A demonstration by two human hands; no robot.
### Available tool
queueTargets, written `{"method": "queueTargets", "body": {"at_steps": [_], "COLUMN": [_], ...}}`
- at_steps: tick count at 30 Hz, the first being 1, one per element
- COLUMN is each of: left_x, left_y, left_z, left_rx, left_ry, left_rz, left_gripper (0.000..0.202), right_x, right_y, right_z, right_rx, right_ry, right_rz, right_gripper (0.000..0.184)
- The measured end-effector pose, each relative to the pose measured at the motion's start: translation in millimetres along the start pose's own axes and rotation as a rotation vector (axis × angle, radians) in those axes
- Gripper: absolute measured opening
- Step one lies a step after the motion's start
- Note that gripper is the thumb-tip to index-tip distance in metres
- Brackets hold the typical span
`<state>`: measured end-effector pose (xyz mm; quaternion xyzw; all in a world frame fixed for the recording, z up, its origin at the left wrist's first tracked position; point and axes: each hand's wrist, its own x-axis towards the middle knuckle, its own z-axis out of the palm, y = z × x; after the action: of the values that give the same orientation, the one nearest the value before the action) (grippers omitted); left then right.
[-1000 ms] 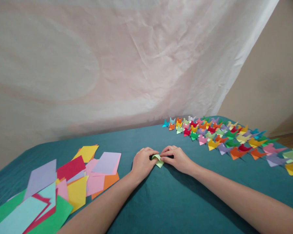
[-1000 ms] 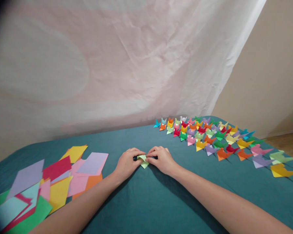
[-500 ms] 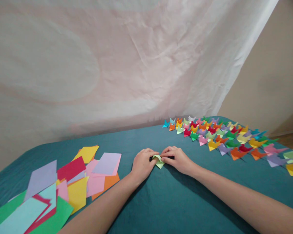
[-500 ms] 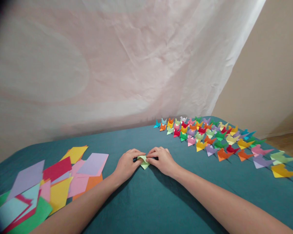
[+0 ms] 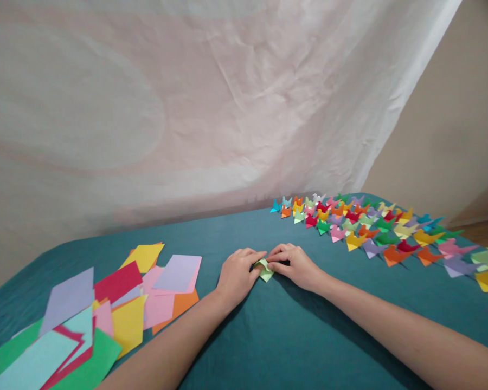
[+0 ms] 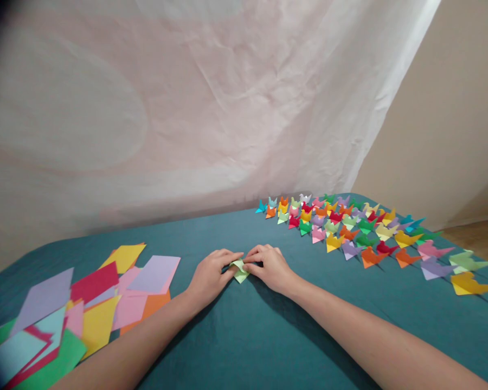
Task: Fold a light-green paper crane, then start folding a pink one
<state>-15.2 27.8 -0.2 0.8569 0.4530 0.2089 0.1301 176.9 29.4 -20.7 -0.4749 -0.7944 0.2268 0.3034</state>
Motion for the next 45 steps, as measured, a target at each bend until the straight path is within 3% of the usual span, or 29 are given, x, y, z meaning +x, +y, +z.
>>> {"method": "queueTargets", "body": {"at_steps": [5, 30, 45], "left_x": [-1.6, -4.1, -6.6], "left_y": [3.3, 2.4, 10.0], "left_z": [-2.8, 1.9, -4.0], "left_rx": [0.077, -0.011, 0.014], "left_ry": [-0.04, 0.065, 0.066], "left_rz": [0.034, 0.014, 0.009], "left_gripper": [0.031, 0.028, 0.03], "right_x": [-0.7, -1.1, -1.7], "right_y": [0.7, -4.8, -3.2], "right_z": [-0.4, -1.6, 1.2], "right_rx": [0.003, -0.022, -0.032], "right_ry": [0.003, 0.011, 0.043], "right_rz": [0.005, 0.012, 0.002], "right_gripper": [0.013, 0.013, 0.014]}}
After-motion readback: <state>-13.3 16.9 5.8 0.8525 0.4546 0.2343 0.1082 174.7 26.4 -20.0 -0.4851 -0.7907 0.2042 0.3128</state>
